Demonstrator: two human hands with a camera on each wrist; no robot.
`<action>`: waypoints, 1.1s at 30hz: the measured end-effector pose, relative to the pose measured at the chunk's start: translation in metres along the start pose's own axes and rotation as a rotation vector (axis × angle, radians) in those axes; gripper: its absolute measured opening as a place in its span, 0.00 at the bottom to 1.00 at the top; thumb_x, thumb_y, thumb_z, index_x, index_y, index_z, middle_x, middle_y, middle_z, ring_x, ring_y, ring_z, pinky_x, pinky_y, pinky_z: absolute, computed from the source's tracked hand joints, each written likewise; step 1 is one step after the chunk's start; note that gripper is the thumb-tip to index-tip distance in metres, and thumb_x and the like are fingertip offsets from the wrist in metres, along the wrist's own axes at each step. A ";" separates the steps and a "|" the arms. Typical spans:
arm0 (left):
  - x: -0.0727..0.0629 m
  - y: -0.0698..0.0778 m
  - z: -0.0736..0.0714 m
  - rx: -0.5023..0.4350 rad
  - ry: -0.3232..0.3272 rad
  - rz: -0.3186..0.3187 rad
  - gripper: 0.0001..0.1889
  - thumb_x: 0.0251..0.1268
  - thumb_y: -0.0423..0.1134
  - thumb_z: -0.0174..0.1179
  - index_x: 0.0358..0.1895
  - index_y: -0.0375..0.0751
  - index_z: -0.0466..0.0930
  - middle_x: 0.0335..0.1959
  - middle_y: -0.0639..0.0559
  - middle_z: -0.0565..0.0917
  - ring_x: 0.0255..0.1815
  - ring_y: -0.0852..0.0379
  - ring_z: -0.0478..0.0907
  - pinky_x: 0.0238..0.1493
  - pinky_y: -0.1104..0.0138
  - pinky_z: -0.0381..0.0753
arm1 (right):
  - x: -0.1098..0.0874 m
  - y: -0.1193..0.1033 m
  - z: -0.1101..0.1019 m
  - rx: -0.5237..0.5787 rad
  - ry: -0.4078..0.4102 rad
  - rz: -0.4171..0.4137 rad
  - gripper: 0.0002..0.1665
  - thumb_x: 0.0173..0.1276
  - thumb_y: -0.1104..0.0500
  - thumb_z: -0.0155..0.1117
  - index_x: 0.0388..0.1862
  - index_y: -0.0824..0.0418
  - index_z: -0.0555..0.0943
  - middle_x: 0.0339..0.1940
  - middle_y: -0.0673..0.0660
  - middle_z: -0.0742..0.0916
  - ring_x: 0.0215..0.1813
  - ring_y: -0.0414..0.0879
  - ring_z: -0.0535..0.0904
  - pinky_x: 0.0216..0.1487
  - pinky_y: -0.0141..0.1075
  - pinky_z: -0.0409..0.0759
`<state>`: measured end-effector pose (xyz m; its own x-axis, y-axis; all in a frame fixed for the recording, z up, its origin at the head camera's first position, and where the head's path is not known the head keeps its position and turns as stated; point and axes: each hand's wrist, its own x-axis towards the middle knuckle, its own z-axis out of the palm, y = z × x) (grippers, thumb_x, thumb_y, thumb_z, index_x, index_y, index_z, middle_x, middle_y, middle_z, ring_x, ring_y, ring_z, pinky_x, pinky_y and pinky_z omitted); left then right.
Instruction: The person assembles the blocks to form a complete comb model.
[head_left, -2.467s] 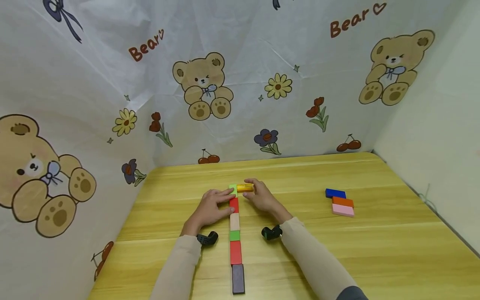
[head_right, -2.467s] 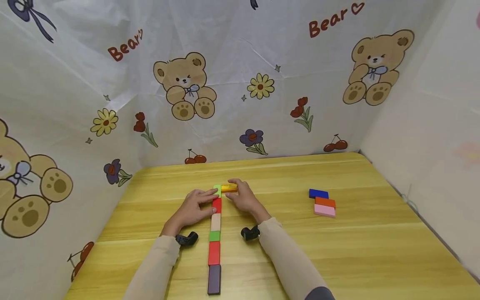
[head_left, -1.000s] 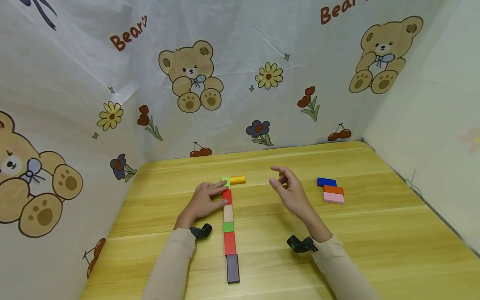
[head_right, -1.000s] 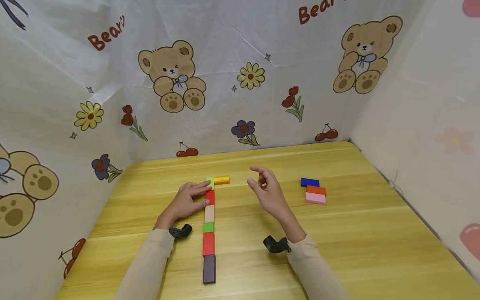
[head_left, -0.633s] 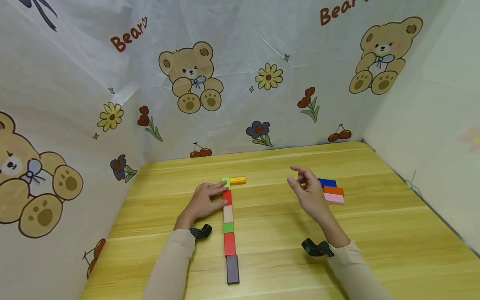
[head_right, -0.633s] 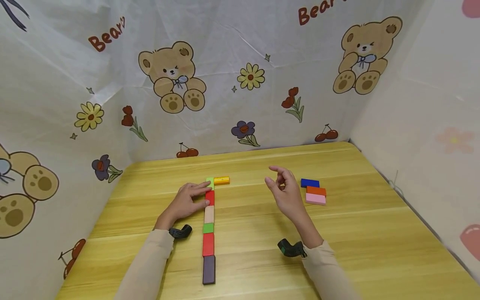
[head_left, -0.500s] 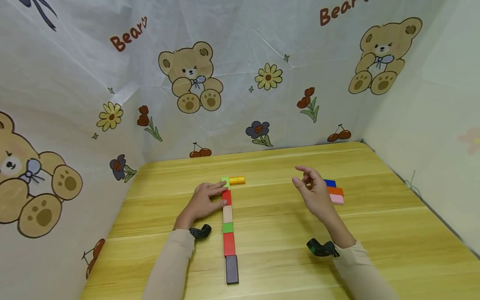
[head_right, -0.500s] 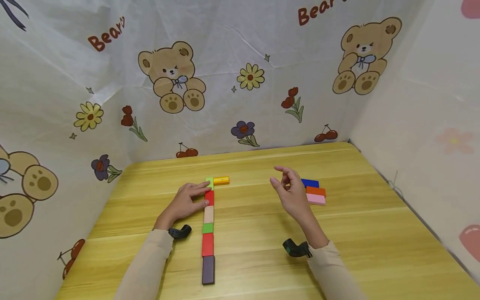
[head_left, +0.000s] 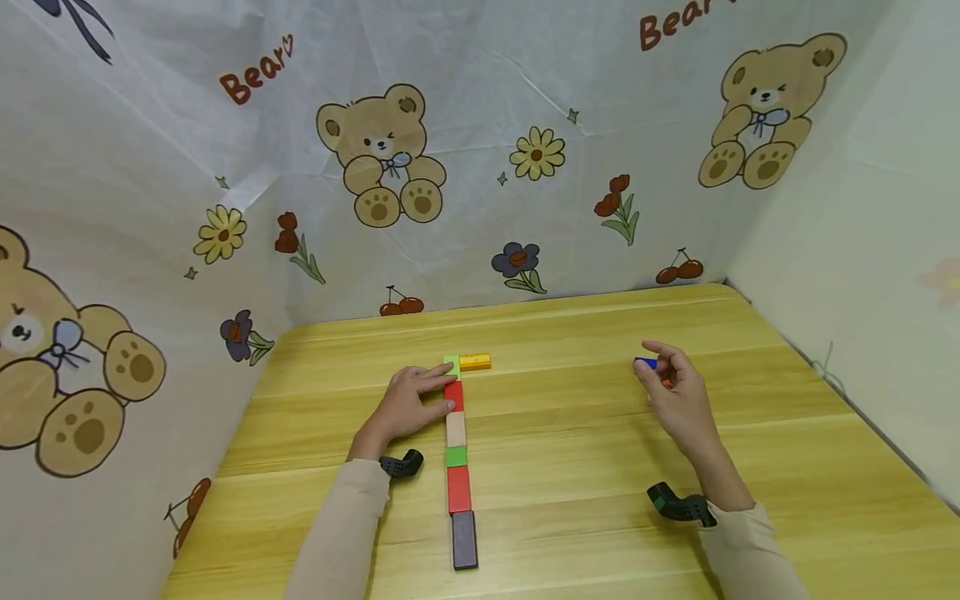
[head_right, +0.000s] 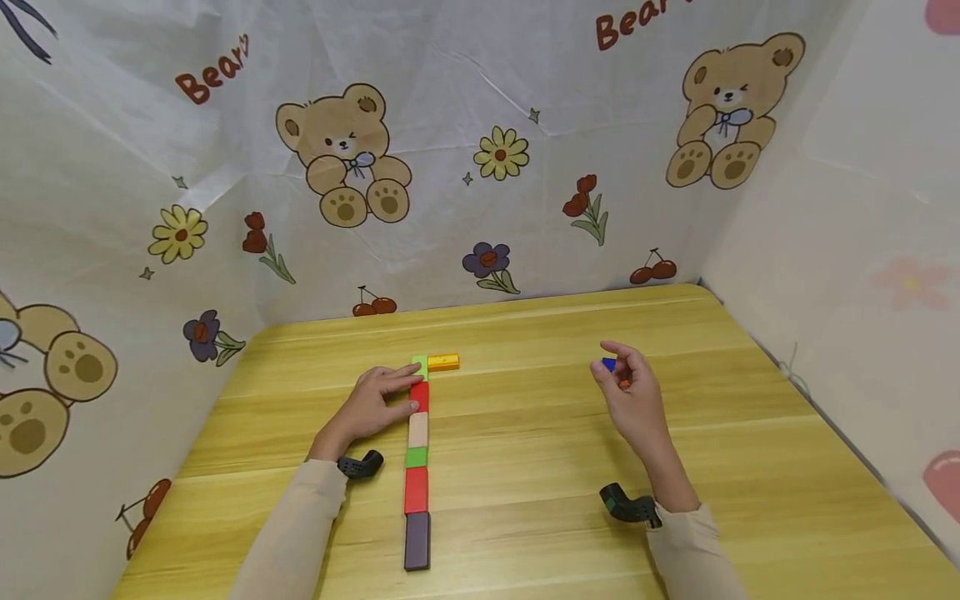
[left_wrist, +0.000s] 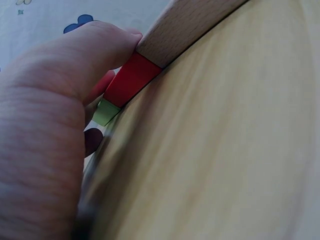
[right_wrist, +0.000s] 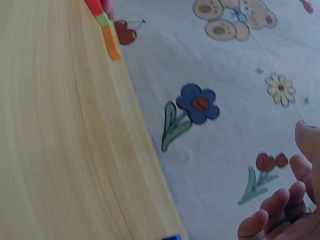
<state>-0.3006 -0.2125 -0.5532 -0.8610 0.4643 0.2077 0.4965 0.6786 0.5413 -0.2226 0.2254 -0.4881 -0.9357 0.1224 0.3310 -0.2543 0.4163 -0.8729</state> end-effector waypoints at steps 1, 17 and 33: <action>0.000 0.000 0.000 -0.005 -0.001 0.004 0.28 0.65 0.57 0.65 0.68 0.59 0.77 0.75 0.64 0.70 0.67 0.53 0.68 0.77 0.48 0.50 | -0.001 0.002 -0.005 -0.009 0.007 0.008 0.26 0.78 0.54 0.56 0.70 0.62 0.71 0.39 0.53 0.68 0.36 0.40 0.67 0.29 0.25 0.75; 0.000 0.002 0.004 -0.039 0.013 0.021 0.28 0.65 0.56 0.65 0.67 0.57 0.78 0.74 0.62 0.71 0.66 0.54 0.69 0.77 0.48 0.50 | -0.019 0.034 -0.052 -0.114 0.046 0.165 0.28 0.78 0.48 0.55 0.68 0.64 0.72 0.40 0.53 0.66 0.38 0.42 0.63 0.29 0.29 0.66; -0.001 0.002 0.000 -0.075 0.016 0.020 0.28 0.64 0.54 0.67 0.67 0.54 0.79 0.74 0.60 0.72 0.66 0.52 0.68 0.74 0.47 0.52 | -0.018 0.058 -0.060 -0.398 -0.088 0.193 0.30 0.76 0.44 0.57 0.64 0.65 0.76 0.33 0.57 0.67 0.35 0.48 0.62 0.33 0.36 0.58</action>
<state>-0.2989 -0.2121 -0.5522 -0.8529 0.4678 0.2317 0.5044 0.6241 0.5967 -0.2062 0.3011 -0.5229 -0.9784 0.1617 0.1288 0.0246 0.7098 -0.7040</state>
